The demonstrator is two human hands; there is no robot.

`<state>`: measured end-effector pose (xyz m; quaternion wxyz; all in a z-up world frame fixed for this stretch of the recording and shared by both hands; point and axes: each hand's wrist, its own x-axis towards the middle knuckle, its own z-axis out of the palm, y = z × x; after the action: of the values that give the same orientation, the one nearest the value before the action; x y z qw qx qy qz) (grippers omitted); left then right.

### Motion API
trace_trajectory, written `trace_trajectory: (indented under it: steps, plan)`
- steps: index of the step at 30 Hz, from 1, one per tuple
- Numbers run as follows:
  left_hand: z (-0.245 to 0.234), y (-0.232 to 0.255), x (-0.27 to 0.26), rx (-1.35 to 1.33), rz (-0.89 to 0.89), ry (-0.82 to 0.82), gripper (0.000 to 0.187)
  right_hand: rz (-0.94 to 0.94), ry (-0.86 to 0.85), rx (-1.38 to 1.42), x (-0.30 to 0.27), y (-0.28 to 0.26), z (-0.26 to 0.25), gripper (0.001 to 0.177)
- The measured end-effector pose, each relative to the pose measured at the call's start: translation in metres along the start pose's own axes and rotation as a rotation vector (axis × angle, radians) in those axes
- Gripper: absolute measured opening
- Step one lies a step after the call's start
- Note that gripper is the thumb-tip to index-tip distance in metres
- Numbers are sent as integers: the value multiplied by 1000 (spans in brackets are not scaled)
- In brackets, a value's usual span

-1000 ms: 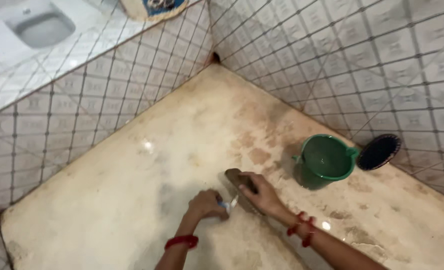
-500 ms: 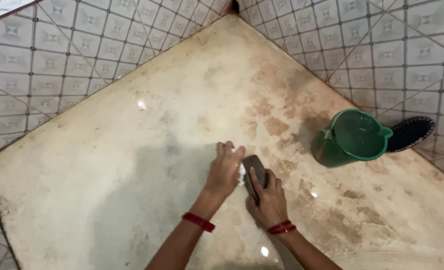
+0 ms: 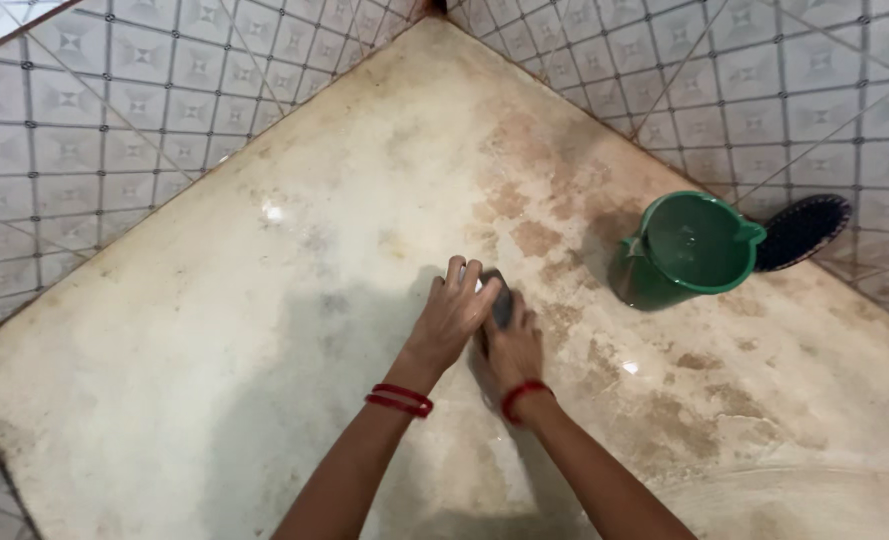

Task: The person cleans a tiled bathroom floor by rinsing a scrubbing pad, applying liquid soap, and scrubbing the surface. They repeatedly rinse the pad and apply more soap while working on a specific stained area.

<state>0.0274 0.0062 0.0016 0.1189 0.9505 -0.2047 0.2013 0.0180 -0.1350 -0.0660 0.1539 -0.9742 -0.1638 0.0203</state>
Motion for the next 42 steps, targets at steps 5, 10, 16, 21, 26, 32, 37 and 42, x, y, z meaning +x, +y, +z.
trace_trajectory:
  steps: [5, 10, 16, 21, 26, 32, 37, 42]
  plan:
    - [6, -11, 6, 6, -116, -6, 46, 6, 29, 51, -30, 0, 4, 78]
    - [20, -19, 18, -170, -142, 20, 36, 48, 16, -8, 12, 1, 4, 77]
    - [15, -33, -24, -323, -613, 82, 50, 68, 195, -27, -31, -32, 30, 96]
    - [18, -45, -36, -196, -590, -71, 42, 160, -147, 37, -1, -33, 6, 91]
    - [11, -66, -6, -28, -298, 7, 48, 130, -189, 196, -29, -8, -9, 86]
    - [23, -72, 18, 106, 6, 108, 41, 38, 37, 460, 53, 33, 28, 86]
    - [17, -70, 19, 270, 142, -13, 38, -305, -213, -188, 98, 56, 12, 82]
    - [7, -76, 14, 138, 136, 19, 39, -55, -230, 490, 108, 49, 37, 93]
